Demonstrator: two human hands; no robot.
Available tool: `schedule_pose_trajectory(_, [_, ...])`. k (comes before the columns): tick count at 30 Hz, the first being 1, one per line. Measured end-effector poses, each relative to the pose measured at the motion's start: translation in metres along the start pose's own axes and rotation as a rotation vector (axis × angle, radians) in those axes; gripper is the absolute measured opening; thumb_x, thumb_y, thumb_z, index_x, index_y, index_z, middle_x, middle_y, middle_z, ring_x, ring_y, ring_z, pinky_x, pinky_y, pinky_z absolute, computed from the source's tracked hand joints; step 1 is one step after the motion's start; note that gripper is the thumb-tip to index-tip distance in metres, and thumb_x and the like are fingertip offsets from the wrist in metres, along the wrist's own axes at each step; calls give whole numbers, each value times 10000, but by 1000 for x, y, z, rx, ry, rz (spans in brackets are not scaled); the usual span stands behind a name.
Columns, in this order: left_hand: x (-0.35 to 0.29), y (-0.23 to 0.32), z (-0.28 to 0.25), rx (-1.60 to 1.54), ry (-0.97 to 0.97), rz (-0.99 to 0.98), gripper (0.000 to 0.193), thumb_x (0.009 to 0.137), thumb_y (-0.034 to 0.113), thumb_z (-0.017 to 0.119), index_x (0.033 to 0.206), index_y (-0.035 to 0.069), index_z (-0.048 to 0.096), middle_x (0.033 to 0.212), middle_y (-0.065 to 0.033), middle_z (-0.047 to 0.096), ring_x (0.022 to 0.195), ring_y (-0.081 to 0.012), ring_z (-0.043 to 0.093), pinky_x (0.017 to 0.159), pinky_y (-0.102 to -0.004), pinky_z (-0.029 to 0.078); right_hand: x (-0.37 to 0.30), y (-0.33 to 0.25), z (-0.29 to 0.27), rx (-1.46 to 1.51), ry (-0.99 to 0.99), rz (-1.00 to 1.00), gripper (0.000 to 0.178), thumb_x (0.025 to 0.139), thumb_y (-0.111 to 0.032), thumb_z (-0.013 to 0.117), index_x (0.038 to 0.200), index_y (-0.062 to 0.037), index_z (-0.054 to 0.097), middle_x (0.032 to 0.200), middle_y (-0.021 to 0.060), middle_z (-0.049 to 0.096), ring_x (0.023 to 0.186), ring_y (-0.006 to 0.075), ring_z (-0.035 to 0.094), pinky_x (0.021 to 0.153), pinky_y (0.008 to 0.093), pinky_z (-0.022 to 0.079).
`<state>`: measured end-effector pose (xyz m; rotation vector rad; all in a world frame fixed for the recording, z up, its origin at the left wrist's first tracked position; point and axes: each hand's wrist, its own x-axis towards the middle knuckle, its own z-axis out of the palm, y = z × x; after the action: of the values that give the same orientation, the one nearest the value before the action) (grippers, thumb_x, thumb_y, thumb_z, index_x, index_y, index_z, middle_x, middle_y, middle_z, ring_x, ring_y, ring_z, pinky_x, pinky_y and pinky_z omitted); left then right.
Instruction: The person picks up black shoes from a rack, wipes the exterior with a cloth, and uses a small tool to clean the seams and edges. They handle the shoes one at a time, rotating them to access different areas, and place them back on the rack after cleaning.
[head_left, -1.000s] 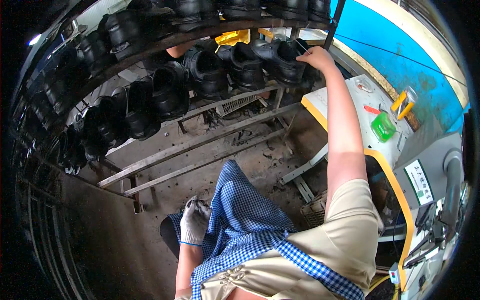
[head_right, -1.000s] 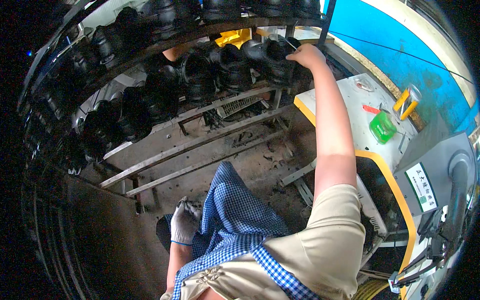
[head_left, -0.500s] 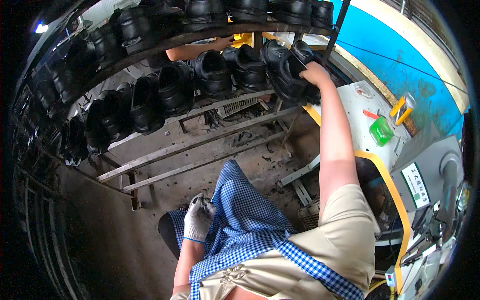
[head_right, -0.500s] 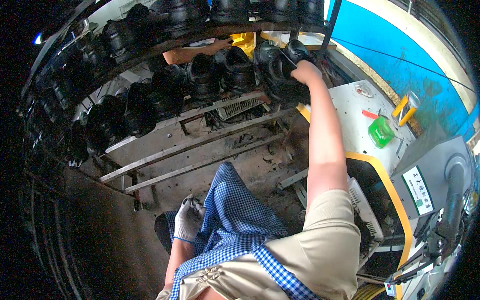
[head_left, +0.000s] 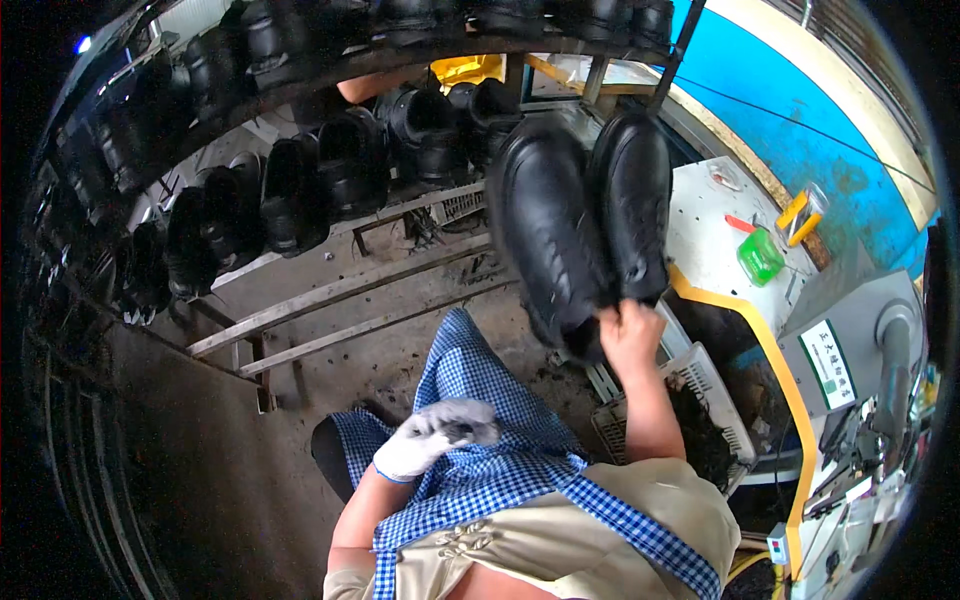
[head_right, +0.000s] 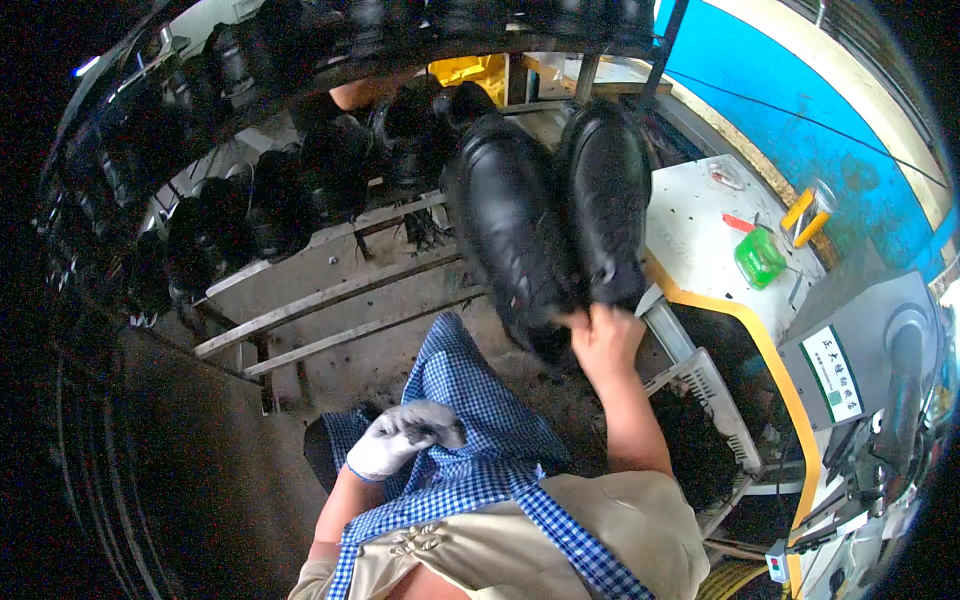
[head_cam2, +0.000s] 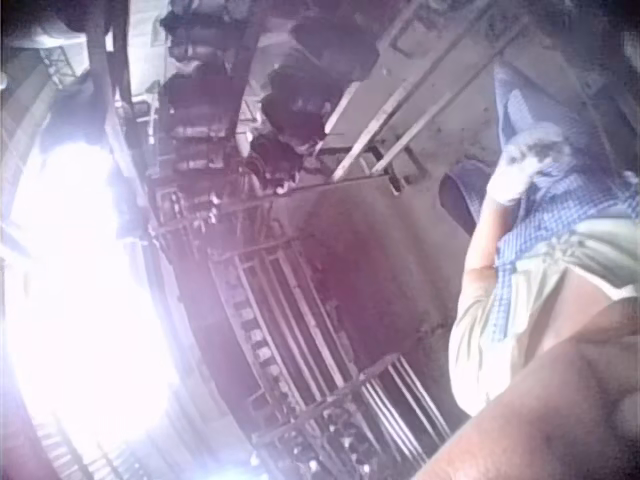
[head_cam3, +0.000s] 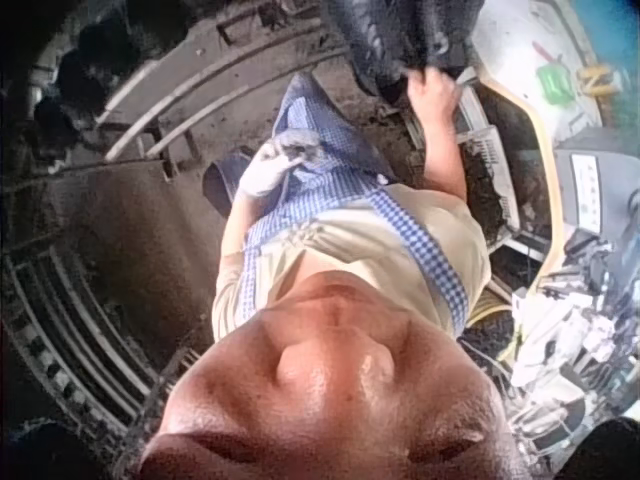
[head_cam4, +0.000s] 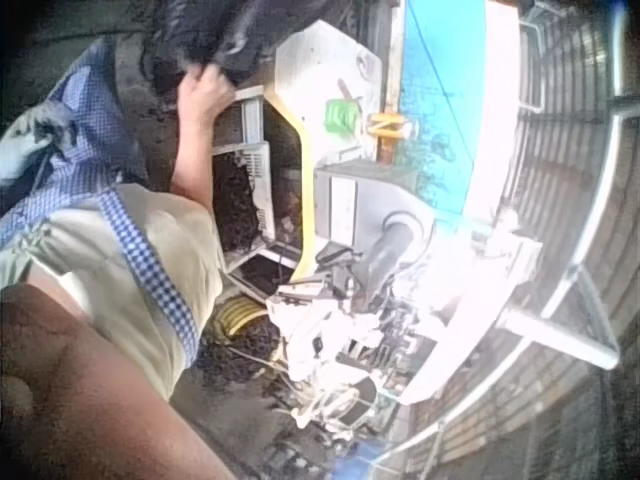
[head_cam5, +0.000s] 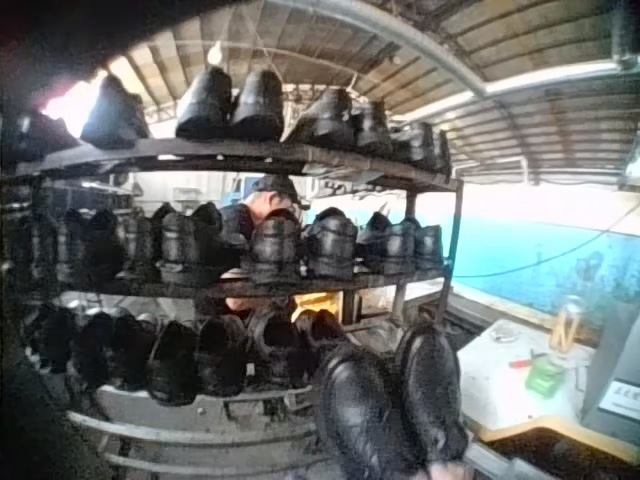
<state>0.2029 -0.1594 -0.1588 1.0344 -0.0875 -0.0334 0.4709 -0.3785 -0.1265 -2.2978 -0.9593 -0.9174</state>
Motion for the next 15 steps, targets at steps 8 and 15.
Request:
schedule_pose_trajectory(8, [7,-7,30,343,84,184,624,929,-10,446,1512,30,226,1466,-159,417,1332,-254,441,1101,-365,364,-33,-101,46,424,-99,-267,203,678,-155,767,698,-65,585,559,117,566,489,319,598,473,421,463])
schedule_pose_trajectory(15, [-13,-39,35,603,1012,-53,240,885,146,586,1097,52,649,898,-60,664,806,-143,616,708,-315,513,-74,-159,79,657,-408,-385,232,823,-227,682,943,-42,609,562,121,571,486,319,585,473,440,453])
